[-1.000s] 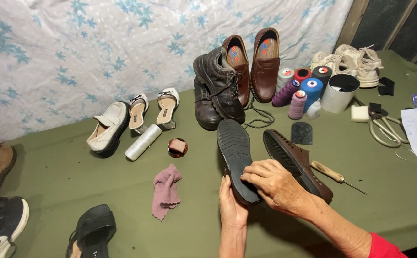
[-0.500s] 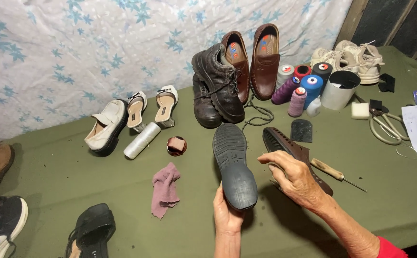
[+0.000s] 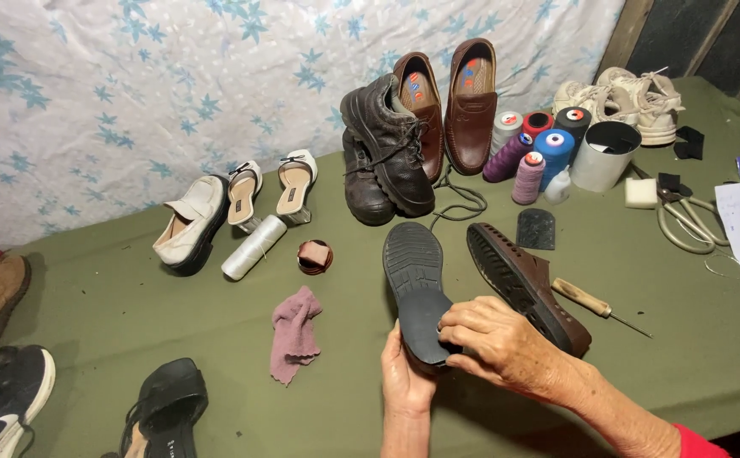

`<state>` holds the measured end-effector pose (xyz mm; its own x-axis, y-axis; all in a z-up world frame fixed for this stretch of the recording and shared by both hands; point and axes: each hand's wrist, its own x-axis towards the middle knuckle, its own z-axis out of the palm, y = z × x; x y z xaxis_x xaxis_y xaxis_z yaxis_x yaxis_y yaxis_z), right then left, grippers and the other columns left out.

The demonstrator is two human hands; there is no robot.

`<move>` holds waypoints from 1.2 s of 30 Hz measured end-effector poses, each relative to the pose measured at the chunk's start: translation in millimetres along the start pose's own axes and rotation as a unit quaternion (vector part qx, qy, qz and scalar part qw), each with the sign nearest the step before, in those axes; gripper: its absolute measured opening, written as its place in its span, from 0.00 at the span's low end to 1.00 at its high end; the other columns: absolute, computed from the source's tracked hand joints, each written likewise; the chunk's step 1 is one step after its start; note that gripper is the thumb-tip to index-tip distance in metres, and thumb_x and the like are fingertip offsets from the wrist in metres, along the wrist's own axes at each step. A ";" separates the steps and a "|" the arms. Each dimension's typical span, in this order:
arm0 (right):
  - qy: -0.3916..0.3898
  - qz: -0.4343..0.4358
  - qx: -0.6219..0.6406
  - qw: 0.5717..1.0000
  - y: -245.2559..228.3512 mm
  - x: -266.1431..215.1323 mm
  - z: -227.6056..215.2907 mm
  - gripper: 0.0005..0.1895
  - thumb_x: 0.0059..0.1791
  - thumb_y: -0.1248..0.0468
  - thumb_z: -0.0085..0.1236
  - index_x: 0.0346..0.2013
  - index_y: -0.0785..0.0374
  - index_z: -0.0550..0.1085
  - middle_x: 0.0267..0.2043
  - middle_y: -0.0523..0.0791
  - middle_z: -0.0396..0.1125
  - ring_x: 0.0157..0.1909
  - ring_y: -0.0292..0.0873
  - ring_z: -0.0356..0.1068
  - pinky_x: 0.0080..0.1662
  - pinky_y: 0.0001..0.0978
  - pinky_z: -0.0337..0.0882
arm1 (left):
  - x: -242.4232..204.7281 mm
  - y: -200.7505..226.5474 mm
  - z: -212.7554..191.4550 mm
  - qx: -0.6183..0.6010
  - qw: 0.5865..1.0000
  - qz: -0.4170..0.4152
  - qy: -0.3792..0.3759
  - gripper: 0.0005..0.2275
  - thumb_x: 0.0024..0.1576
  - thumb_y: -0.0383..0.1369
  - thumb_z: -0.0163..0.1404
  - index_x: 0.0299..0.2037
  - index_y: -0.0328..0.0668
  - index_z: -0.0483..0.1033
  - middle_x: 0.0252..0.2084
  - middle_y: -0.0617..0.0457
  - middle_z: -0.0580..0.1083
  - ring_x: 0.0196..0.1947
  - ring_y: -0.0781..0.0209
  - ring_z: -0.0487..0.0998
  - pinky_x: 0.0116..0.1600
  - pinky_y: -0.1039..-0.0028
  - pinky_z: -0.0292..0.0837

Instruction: The person applies glue to the sole of a brown shoe, attaches a new heel piece, and presses it firmly. They then use a small knife to trim the excess material from the heel area.

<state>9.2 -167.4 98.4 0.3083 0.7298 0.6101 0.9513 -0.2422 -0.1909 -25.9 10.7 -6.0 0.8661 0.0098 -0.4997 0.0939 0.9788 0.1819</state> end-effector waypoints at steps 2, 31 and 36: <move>0.000 -0.004 0.010 1.000 -0.1 1.6 -1.7 0.12 0.56 0.56 0.53 0.43 0.62 0.73 0.48 0.47 0.70 0.49 0.49 0.70 0.53 0.43 0.68 | -1.1 -0.8 1.7 0.009 1.000 0.002 0.008 0.18 0.63 0.42 0.46 0.53 0.35 0.76 0.50 0.39 0.78 0.49 0.47 0.77 0.56 0.61 0.73; -0.044 0.534 0.205 0.819 109.8 -40.3 87.7 0.19 0.55 0.56 0.47 0.21 0.55 0.59 0.23 0.38 0.54 0.28 0.37 0.53 0.35 0.33 0.52 | -28.8 52.4 -31.0 0.068 0.960 0.271 0.017 0.08 0.64 0.35 0.46 0.48 0.43 0.75 0.50 0.46 0.78 0.49 0.51 0.76 0.54 0.53 0.73; -0.201 0.516 0.120 0.824 93.5 -24.2 104.9 0.22 0.60 0.55 0.38 0.25 0.63 0.64 0.28 0.49 0.67 0.31 0.52 0.62 0.40 0.45 0.58 | -28.8 56.0 -33.8 0.065 0.957 0.280 0.038 0.08 0.64 0.34 0.46 0.49 0.44 0.76 0.51 0.46 0.78 0.50 0.53 0.76 0.56 0.56 0.72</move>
<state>91.6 -140.6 -14.9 0.8862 0.3780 -0.2680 0.1393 -0.7690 -0.6238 -62.1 72.2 -10.0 0.7612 0.5443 -0.3526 -0.3099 0.7828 0.5396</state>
